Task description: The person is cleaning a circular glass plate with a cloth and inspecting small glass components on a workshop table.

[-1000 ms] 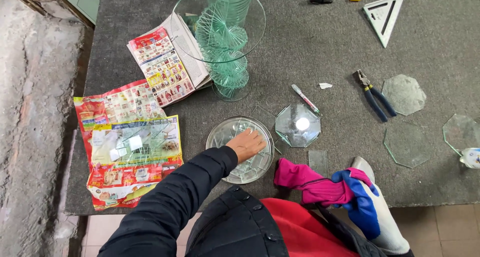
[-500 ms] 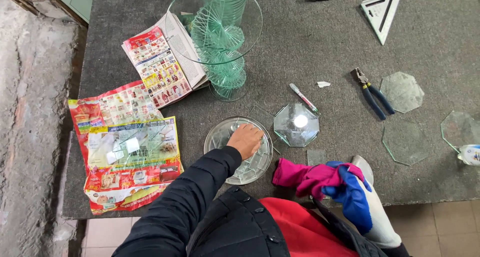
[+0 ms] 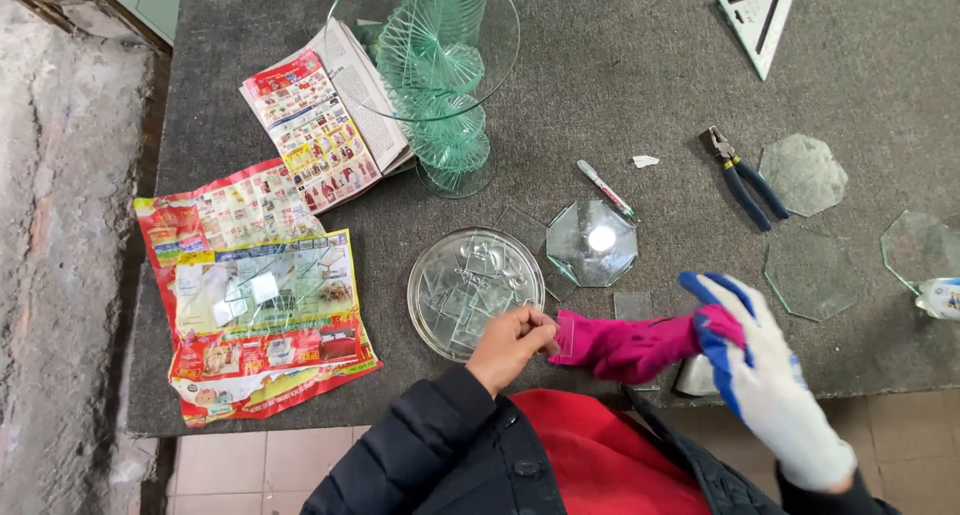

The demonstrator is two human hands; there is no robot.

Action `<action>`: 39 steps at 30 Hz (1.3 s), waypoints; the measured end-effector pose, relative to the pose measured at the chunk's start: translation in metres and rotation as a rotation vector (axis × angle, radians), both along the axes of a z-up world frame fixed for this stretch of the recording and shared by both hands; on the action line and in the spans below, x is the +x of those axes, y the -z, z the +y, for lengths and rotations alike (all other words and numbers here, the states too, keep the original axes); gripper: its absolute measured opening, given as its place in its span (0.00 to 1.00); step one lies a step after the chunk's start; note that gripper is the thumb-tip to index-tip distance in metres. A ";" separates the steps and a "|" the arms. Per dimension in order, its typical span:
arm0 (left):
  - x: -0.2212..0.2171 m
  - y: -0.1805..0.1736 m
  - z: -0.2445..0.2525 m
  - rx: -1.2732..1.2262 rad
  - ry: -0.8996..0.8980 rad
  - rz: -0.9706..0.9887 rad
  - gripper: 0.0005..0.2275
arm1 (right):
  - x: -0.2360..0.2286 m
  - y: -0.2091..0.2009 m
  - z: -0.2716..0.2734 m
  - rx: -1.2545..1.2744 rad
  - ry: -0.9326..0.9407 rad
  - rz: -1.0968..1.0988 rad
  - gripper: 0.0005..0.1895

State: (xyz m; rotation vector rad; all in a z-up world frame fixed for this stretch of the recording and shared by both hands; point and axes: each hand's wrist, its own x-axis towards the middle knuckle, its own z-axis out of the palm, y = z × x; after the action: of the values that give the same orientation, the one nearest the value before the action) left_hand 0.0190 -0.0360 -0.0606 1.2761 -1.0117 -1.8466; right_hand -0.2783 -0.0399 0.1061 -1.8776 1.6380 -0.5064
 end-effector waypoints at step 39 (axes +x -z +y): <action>-0.013 -0.045 0.025 -0.306 -0.070 -0.451 0.03 | 0.072 0.067 0.003 0.052 -0.100 -0.189 0.09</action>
State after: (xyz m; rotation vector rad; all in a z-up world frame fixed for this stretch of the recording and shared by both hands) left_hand 0.0062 -0.0109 -0.0158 1.5437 -1.4024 -1.3104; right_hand -0.2062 -0.0373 0.0394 -1.8047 1.4140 -0.5746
